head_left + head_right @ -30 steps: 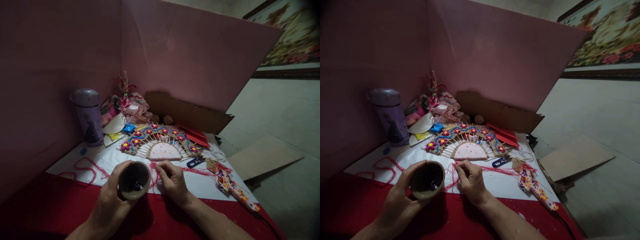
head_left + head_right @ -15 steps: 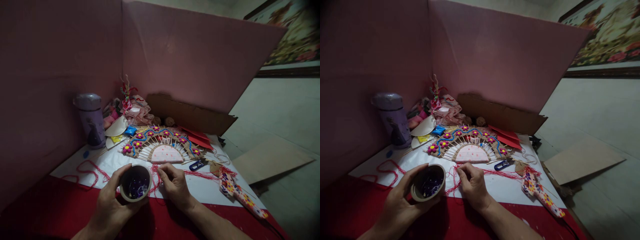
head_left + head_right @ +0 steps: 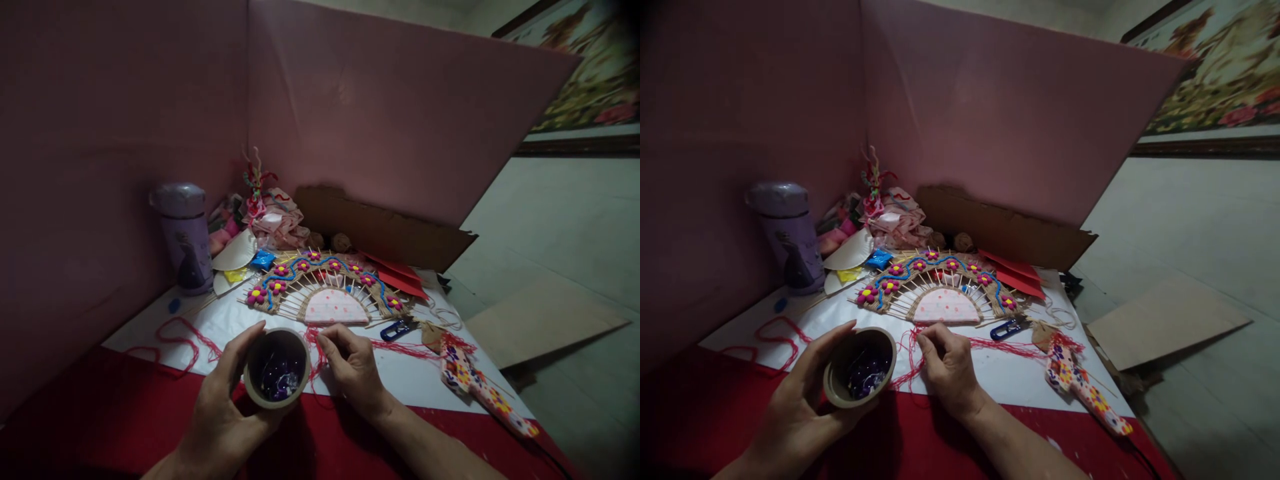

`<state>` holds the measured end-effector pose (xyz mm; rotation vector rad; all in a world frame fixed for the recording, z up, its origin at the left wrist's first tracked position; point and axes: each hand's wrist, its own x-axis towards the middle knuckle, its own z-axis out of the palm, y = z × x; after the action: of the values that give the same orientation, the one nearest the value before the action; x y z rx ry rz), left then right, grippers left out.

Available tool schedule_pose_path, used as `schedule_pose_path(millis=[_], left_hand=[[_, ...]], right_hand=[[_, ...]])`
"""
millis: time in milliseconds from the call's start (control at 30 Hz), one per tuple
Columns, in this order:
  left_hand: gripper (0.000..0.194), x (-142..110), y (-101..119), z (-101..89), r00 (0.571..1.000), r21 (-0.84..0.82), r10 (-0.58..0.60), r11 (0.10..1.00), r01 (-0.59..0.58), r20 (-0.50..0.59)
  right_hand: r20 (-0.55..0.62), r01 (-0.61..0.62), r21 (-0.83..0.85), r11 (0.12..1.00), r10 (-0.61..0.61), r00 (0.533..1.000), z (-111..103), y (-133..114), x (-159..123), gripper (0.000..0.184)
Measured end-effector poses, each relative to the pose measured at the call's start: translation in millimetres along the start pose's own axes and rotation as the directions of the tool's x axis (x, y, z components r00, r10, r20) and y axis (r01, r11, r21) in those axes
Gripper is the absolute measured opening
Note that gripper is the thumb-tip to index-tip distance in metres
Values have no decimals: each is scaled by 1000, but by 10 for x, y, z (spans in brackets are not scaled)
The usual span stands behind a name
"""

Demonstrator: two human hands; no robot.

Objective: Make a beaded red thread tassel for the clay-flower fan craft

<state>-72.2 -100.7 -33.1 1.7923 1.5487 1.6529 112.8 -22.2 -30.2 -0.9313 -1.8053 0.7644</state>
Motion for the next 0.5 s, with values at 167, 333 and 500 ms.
schedule_pose_path(millis=[167, 333, 500], left_hand=[[73, -14, 32, -28, 999, -64, 24, 998, -21, 41], [69, 1, 80, -37, 998, -48, 33, 998, -30, 56], [67, 25, 100, -36, 998, -14, 59, 998, -58, 34]], right_hand=[[-3, 5, -1, 1000, -5, 1000, -1, 2, 2, 20], [-2, -4, -2, 1000, 4, 1000, -3, 18, 3, 20], [12, -8, 13, 1000, 8, 1000, 2, 4, 2, 21]])
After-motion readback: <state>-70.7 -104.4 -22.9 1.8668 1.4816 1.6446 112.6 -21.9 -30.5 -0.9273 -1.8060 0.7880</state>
